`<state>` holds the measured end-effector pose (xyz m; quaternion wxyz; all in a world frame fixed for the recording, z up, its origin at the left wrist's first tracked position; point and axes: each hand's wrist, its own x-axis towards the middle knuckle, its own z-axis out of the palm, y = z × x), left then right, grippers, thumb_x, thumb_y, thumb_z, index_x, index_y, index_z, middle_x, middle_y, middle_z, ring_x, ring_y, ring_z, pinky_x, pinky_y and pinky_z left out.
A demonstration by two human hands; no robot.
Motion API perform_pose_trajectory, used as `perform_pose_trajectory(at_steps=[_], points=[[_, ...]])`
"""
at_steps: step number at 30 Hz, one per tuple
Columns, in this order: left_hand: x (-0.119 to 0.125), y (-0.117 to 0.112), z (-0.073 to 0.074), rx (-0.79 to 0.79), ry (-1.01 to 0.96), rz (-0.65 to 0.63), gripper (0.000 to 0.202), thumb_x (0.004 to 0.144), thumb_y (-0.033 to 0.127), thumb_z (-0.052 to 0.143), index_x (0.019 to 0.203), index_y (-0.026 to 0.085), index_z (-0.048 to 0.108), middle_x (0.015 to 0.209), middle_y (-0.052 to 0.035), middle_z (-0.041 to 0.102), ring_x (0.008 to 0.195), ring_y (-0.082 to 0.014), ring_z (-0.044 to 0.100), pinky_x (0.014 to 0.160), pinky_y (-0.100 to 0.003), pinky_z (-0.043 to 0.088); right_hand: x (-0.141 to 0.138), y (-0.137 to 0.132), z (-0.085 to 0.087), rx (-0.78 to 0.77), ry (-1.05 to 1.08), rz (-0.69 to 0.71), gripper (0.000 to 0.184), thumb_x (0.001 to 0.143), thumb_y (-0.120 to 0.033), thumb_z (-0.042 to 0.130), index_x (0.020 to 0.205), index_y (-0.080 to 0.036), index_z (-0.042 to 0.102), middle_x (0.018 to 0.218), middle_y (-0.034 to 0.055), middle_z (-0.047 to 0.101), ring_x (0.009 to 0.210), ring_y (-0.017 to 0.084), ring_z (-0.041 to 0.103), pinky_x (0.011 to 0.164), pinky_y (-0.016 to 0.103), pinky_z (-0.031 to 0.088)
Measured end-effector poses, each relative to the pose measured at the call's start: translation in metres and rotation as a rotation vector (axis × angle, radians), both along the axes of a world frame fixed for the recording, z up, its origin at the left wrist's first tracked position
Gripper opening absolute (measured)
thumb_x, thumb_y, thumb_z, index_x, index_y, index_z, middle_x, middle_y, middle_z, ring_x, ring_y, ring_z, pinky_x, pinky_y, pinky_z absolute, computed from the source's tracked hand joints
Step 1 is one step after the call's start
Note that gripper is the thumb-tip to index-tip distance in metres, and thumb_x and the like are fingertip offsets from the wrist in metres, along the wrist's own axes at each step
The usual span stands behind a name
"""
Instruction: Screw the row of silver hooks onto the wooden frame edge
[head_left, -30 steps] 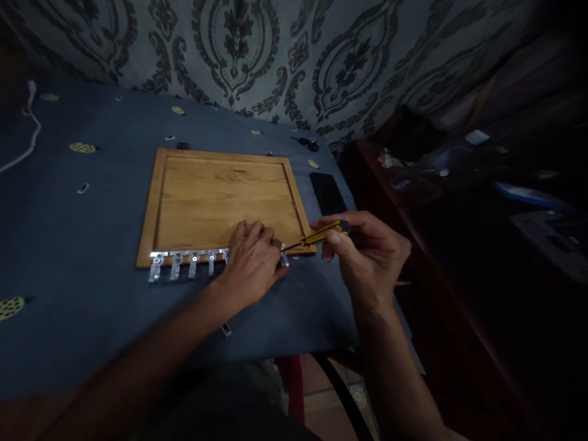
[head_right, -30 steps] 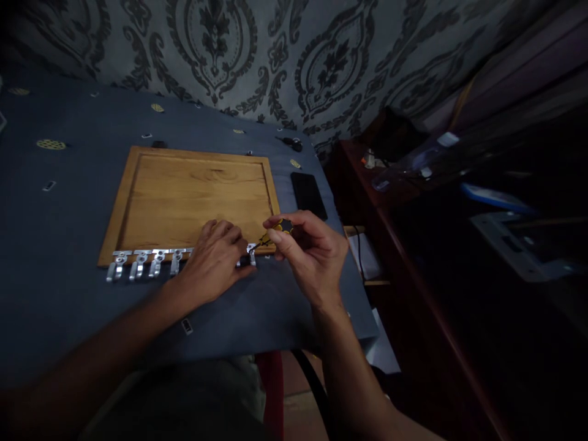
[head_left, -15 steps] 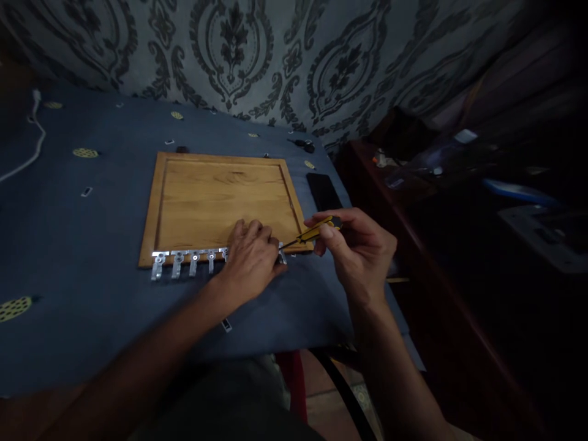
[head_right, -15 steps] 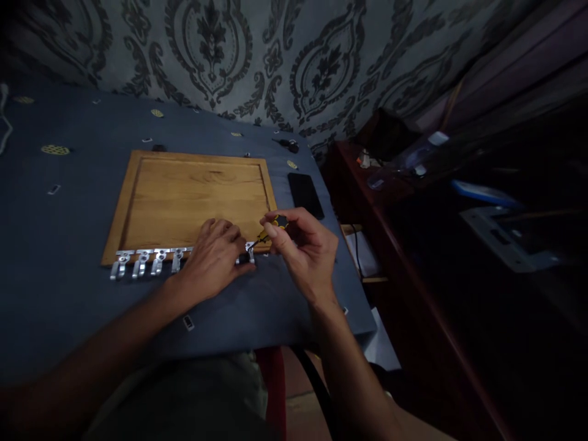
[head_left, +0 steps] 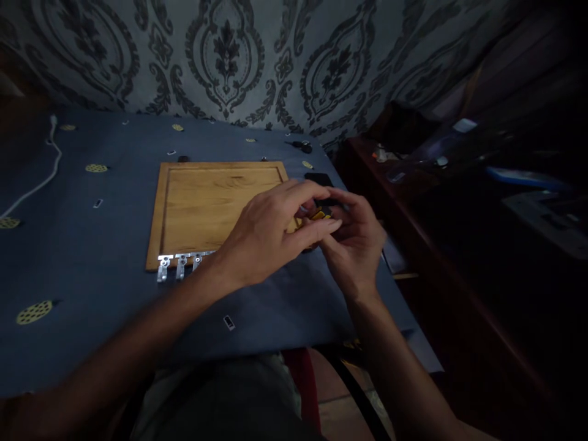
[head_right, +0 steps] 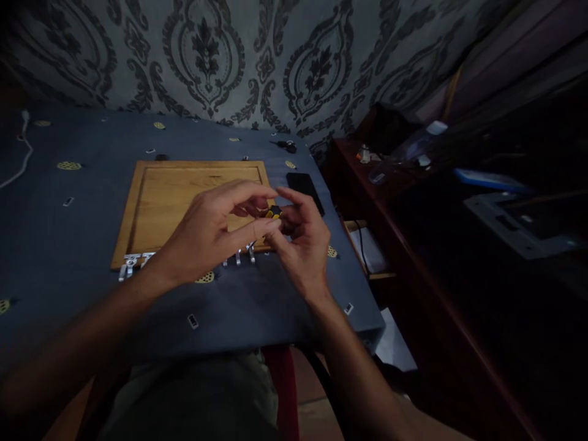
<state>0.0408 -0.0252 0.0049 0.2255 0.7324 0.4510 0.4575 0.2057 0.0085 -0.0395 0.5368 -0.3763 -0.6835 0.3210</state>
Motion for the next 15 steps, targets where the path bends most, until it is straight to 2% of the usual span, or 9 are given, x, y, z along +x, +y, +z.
perform_pose_trajectory(at_steps=[4, 8, 11, 15], points=[[0.003, 0.009, 0.006, 0.032, 0.150, -0.028, 0.009, 0.094, 0.017, 0.064, 0.097, 0.019, 0.072, 0.096, -0.0008, 0.073, 0.089, -0.0149, 0.068, 0.080, -0.029, 0.053, -0.004, -0.002, 0.000, -0.066, 0.015, 0.014, 0.060, 0.079, -0.050, 0.085, 0.129, -0.034, 0.057, 0.093, -0.0002, 0.072, 0.067, 0.017, 0.067, 0.056, 0.031, 0.057], [0.000, 0.015, 0.009, 0.023, 0.240, -0.051, 0.010, 0.093, 0.014, 0.062, 0.094, 0.019, 0.071, 0.091, -0.0004, 0.072, 0.087, -0.0155, 0.066, 0.073, -0.028, 0.051, -0.003, -0.006, -0.004, -0.093, -0.006, 0.016, 0.063, 0.080, -0.051, 0.083, 0.133, -0.035, 0.054, 0.094, -0.0006, 0.071, 0.064, 0.016, 0.065, 0.054, 0.031, 0.055], [-0.004, 0.019, 0.008, 0.022, 0.238, -0.048, 0.010, 0.094, 0.015, 0.061, 0.093, 0.018, 0.070, 0.089, 0.0001, 0.072, 0.083, -0.0143, 0.066, 0.072, -0.028, 0.051, 0.003, -0.013, -0.021, -0.080, -0.037, -0.009, 0.055, 0.081, -0.049, 0.083, 0.126, -0.030, 0.059, 0.094, -0.0007, 0.070, 0.064, 0.014, 0.062, 0.057, 0.030, 0.054], [-0.008, 0.023, 0.004, 0.029, 0.178, -0.051, 0.010, 0.095, 0.018, 0.061, 0.090, 0.019, 0.069, 0.087, 0.0011, 0.071, 0.078, -0.0125, 0.065, 0.072, -0.027, 0.051, 0.012, -0.029, -0.050, -0.202, -0.259, -0.077, 0.028, 0.087, -0.047, 0.075, 0.098, -0.024, 0.065, 0.071, -0.0044, 0.063, 0.060, 0.014, 0.058, 0.057, 0.028, 0.048]])
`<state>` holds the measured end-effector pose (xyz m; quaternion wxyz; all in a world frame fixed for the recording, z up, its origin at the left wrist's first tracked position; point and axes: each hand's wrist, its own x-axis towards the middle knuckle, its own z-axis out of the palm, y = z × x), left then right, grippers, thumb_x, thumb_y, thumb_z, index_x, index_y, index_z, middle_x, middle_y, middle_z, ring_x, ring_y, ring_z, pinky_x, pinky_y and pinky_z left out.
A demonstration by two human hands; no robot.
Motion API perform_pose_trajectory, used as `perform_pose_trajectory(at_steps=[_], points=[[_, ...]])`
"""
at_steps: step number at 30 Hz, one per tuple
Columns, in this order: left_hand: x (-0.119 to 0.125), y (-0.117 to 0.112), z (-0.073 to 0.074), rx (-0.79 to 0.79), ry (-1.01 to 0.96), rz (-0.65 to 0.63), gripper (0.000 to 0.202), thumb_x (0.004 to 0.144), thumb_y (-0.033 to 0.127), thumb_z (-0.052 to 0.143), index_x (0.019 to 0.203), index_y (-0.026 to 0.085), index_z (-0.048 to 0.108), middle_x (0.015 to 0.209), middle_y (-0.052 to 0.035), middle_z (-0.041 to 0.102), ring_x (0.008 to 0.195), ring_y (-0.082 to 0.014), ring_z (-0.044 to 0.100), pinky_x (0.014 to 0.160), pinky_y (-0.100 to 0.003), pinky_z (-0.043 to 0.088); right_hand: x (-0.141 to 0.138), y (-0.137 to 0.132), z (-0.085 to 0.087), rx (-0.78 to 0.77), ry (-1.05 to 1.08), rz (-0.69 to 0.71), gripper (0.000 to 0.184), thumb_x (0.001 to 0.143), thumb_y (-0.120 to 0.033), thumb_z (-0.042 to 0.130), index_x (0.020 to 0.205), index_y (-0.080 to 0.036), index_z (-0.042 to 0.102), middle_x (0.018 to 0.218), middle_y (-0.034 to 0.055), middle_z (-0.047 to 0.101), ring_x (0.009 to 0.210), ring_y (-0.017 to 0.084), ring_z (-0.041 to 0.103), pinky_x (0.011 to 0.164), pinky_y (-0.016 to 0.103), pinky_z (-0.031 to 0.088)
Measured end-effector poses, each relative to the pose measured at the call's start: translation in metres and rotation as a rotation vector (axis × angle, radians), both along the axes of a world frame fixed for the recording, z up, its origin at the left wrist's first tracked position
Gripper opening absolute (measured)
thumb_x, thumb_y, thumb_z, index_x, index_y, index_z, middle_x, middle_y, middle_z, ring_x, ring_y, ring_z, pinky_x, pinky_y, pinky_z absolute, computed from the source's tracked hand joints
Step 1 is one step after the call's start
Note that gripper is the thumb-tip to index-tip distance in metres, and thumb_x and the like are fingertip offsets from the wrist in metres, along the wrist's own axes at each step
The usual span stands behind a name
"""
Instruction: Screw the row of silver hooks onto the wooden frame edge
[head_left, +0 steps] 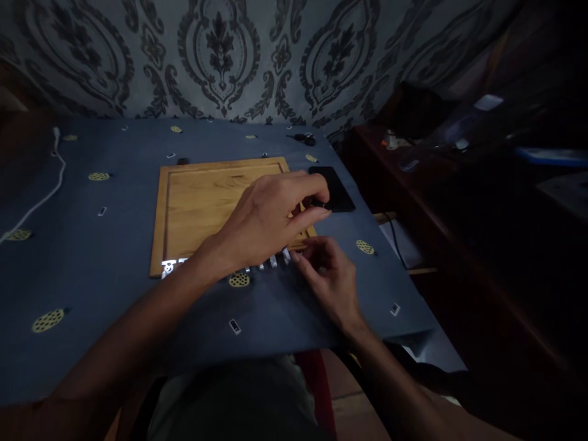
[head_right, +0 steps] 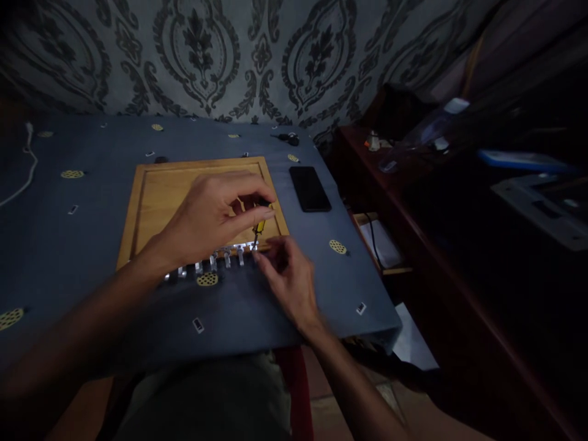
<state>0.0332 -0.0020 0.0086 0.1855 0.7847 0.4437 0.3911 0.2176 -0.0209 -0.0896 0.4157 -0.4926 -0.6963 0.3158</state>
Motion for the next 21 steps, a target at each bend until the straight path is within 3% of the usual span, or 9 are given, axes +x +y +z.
perform_pose_trajectory(at_steps=[5, 16, 21], points=[[-0.002, 0.003, -0.001, -0.032, -0.041, -0.005, 0.008, 0.095, 0.018, 0.063, 0.090, 0.019, 0.069, 0.086, 0.0004, 0.070, 0.080, -0.0140, 0.067, 0.076, -0.029, 0.054, 0.000, -0.009, -0.017, -0.055, -0.125, 0.004, 0.025, 0.086, -0.046, 0.072, 0.085, -0.023, 0.063, 0.069, -0.0020, 0.064, 0.058, 0.014, 0.056, 0.057, 0.028, 0.045], [-0.008, 0.007, -0.001, -0.062, -0.028, -0.056, 0.007, 0.097, 0.020, 0.063, 0.093, 0.021, 0.068, 0.089, -0.0003, 0.072, 0.083, -0.0172, 0.070, 0.075, -0.031, 0.057, -0.001, -0.006, -0.017, -0.164, -0.127, 0.079, 0.024, 0.091, -0.041, 0.067, 0.076, -0.022, 0.064, 0.065, -0.0016, 0.066, 0.056, 0.014, 0.057, 0.055, 0.026, 0.043], [-0.012, 0.008, -0.001, -0.054, -0.026, -0.121, 0.014, 0.096, 0.015, 0.060, 0.106, 0.020, 0.069, 0.099, 0.0004, 0.076, 0.077, -0.0131, 0.072, 0.072, -0.026, 0.058, 0.002, -0.007, -0.018, -0.192, -0.127, 0.095, 0.026, 0.093, -0.044, 0.064, 0.079, -0.022, 0.066, 0.067, -0.0014, 0.066, 0.058, 0.013, 0.058, 0.056, 0.025, 0.044]])
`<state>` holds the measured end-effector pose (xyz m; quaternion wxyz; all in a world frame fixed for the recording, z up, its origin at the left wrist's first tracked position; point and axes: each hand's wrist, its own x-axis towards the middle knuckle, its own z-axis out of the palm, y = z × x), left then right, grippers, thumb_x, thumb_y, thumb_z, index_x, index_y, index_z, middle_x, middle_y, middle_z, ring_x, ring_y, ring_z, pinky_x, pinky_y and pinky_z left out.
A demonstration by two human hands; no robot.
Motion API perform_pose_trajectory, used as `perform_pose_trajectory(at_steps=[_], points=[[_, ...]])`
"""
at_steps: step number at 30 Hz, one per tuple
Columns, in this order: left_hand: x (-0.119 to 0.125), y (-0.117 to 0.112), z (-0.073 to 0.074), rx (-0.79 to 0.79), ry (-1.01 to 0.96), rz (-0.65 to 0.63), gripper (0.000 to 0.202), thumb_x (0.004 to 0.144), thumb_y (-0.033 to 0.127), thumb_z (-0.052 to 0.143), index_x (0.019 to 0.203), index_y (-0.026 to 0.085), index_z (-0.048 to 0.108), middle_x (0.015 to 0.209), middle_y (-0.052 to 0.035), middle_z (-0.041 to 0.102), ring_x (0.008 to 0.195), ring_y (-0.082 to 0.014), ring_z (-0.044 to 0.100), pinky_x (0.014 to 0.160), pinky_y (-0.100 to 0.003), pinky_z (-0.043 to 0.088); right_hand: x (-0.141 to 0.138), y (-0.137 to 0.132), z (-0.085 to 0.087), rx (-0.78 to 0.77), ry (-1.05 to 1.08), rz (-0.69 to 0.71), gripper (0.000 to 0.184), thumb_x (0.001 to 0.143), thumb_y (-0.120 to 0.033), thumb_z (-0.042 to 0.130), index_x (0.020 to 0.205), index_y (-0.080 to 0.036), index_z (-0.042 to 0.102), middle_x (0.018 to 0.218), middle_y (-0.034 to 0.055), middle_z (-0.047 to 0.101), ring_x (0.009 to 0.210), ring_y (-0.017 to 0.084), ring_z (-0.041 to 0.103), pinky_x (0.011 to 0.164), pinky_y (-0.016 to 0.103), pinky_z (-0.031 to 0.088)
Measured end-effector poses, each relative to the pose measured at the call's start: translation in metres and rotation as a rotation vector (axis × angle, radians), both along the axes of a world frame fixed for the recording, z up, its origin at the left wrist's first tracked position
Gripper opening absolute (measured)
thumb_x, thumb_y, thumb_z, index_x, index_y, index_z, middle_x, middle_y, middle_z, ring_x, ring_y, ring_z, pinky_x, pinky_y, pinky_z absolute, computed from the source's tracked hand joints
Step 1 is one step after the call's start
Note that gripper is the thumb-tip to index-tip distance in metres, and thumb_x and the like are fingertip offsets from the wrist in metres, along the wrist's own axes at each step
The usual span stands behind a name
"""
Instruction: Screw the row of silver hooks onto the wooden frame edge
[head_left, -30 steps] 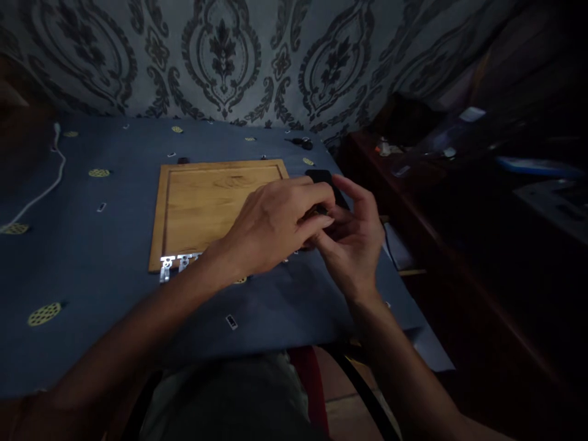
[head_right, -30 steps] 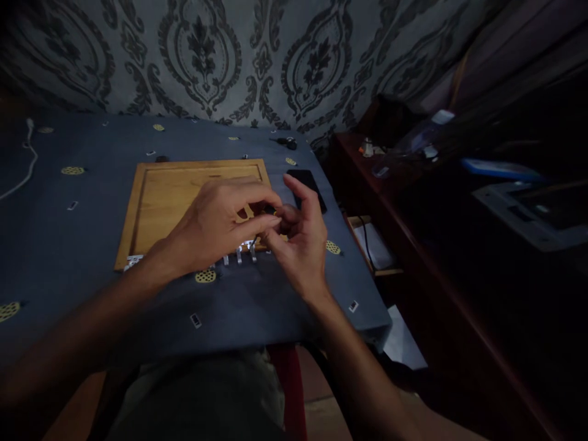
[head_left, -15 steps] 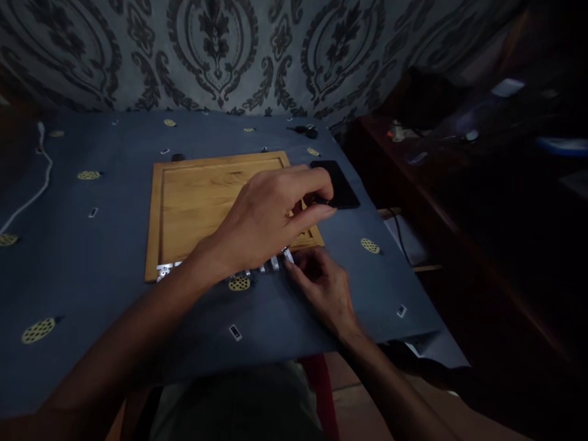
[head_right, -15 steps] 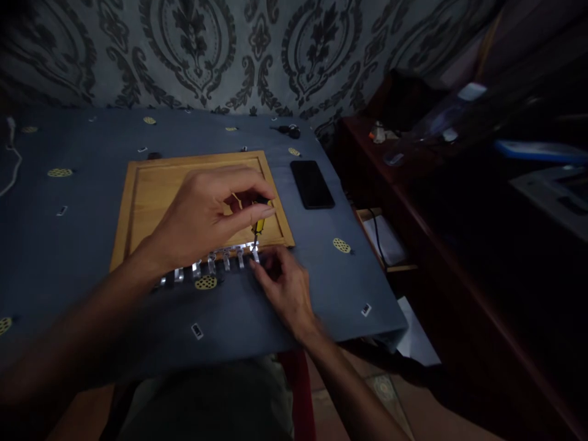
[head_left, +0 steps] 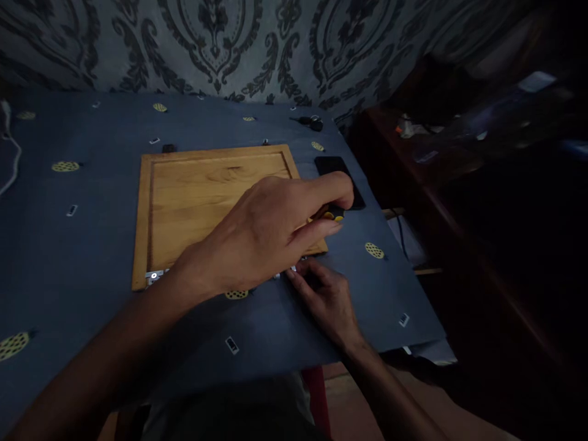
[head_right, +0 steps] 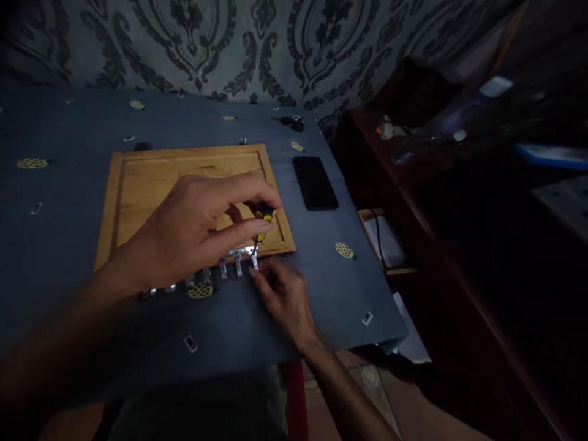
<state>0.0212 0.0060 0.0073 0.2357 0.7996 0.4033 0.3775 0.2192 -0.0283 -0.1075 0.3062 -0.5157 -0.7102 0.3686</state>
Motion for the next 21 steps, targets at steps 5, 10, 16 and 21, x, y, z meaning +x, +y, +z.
perform_pose_trajectory(at_steps=[5, 10, 16, 21], points=[[-0.003, 0.002, -0.003, 0.028, 0.008, -0.057, 0.021, 0.096, 0.015, 0.060, 0.113, 0.023, 0.071, 0.103, 0.0004, 0.078, 0.081, -0.0148, 0.075, 0.074, -0.026, 0.060, 0.001, 0.000, 0.000, -0.008, -0.021, -0.007, 0.030, 0.094, -0.049, 0.063, 0.080, -0.022, 0.067, 0.069, 0.0000, 0.069, 0.059, 0.014, 0.059, 0.057, 0.025, 0.047], [0.003, 0.002, -0.006, 0.076, 0.011, 0.011, 0.002, 0.095, 0.019, 0.067, 0.094, 0.019, 0.069, 0.085, 0.0008, 0.074, 0.071, -0.0130, 0.069, 0.068, -0.026, 0.057, 0.001, -0.001, -0.001, -0.016, -0.007, 0.001, 0.025, 0.094, -0.043, 0.064, 0.082, -0.022, 0.067, 0.072, 0.0009, 0.071, 0.062, 0.016, 0.063, 0.059, 0.025, 0.048], [0.008, 0.001, -0.007, 0.085, -0.003, 0.057, 0.011, 0.094, 0.024, 0.070, 0.087, 0.018, 0.064, 0.080, 0.0010, 0.069, 0.074, -0.0135, 0.067, 0.067, -0.026, 0.055, 0.001, -0.001, -0.003, -0.002, -0.011, 0.006, 0.026, 0.095, -0.044, 0.063, 0.082, -0.021, 0.067, 0.074, 0.0013, 0.072, 0.065, 0.016, 0.065, 0.061, 0.025, 0.048], [0.006, 0.002, -0.007, 0.100, -0.002, 0.019, 0.003, 0.097, 0.022, 0.066, 0.099, 0.020, 0.068, 0.092, -0.0009, 0.073, 0.078, -0.0141, 0.069, 0.070, -0.027, 0.057, 0.001, 0.000, -0.001, -0.013, 0.001, 0.001, 0.026, 0.094, -0.043, 0.064, 0.080, -0.022, 0.066, 0.070, -0.0002, 0.070, 0.061, 0.015, 0.061, 0.059, 0.025, 0.046]])
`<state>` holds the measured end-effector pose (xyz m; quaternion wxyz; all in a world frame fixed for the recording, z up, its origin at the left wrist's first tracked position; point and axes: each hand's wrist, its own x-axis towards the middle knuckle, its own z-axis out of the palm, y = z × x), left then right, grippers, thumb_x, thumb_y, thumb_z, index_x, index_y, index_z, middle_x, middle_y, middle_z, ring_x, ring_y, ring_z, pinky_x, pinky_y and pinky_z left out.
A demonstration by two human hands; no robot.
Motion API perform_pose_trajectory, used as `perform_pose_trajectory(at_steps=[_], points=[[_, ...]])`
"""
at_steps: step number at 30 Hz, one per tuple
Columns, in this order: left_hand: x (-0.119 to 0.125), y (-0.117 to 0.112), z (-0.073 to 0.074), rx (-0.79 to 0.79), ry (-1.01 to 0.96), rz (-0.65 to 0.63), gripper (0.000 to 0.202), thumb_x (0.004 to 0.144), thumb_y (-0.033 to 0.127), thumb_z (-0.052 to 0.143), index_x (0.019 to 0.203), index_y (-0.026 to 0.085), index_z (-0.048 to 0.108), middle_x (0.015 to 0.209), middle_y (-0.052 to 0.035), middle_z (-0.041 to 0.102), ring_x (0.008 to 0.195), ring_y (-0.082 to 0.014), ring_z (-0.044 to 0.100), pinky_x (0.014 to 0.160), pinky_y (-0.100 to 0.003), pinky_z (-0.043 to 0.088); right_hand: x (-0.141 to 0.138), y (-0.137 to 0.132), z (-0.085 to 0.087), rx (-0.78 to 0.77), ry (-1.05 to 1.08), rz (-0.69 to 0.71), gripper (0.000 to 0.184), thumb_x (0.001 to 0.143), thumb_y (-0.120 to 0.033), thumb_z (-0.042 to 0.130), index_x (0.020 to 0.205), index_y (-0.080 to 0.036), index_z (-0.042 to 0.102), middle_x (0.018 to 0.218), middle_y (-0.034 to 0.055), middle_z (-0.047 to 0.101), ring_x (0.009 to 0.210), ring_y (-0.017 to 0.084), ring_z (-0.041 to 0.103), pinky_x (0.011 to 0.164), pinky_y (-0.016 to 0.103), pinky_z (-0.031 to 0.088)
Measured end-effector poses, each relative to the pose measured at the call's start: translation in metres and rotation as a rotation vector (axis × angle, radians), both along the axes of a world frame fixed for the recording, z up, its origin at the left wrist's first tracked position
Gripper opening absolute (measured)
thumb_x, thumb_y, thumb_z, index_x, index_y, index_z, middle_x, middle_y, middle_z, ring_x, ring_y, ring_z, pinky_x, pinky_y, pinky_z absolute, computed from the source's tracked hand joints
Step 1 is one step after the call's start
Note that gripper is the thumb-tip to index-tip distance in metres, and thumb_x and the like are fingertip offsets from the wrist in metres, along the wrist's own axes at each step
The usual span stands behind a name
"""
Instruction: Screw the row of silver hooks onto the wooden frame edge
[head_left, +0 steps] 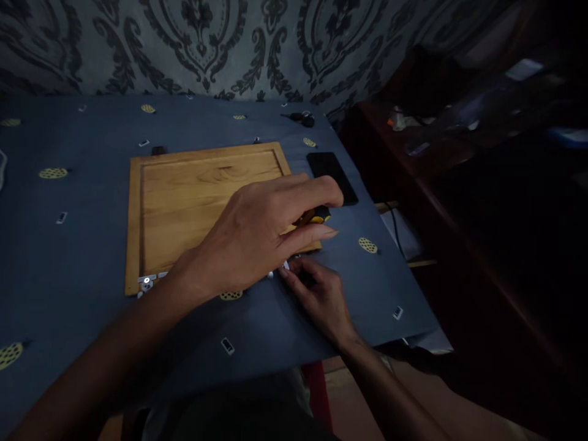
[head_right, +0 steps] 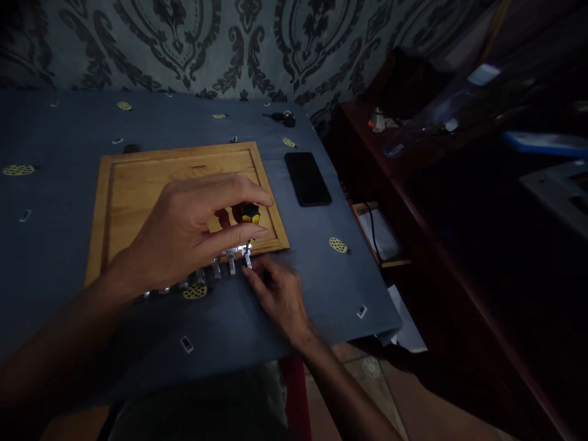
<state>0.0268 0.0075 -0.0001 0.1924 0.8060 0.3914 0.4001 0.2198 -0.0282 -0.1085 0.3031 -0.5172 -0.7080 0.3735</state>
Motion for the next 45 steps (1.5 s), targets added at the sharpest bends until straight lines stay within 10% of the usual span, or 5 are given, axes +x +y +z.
perform_pose_trajectory(at_steps=[45], points=[[0.0012, -0.0009, -0.0052, 0.100, -0.055, 0.070, 0.010, 0.095, 0.022, 0.069, 0.103, 0.019, 0.075, 0.096, -0.0048, 0.074, 0.090, -0.0183, 0.073, 0.078, -0.033, 0.064, -0.0009, 0.0004, 0.0007, -0.003, 0.001, 0.010, 0.024, 0.093, -0.041, 0.063, 0.078, -0.022, 0.065, 0.071, 0.0005, 0.071, 0.060, 0.015, 0.061, 0.060, 0.026, 0.045]])
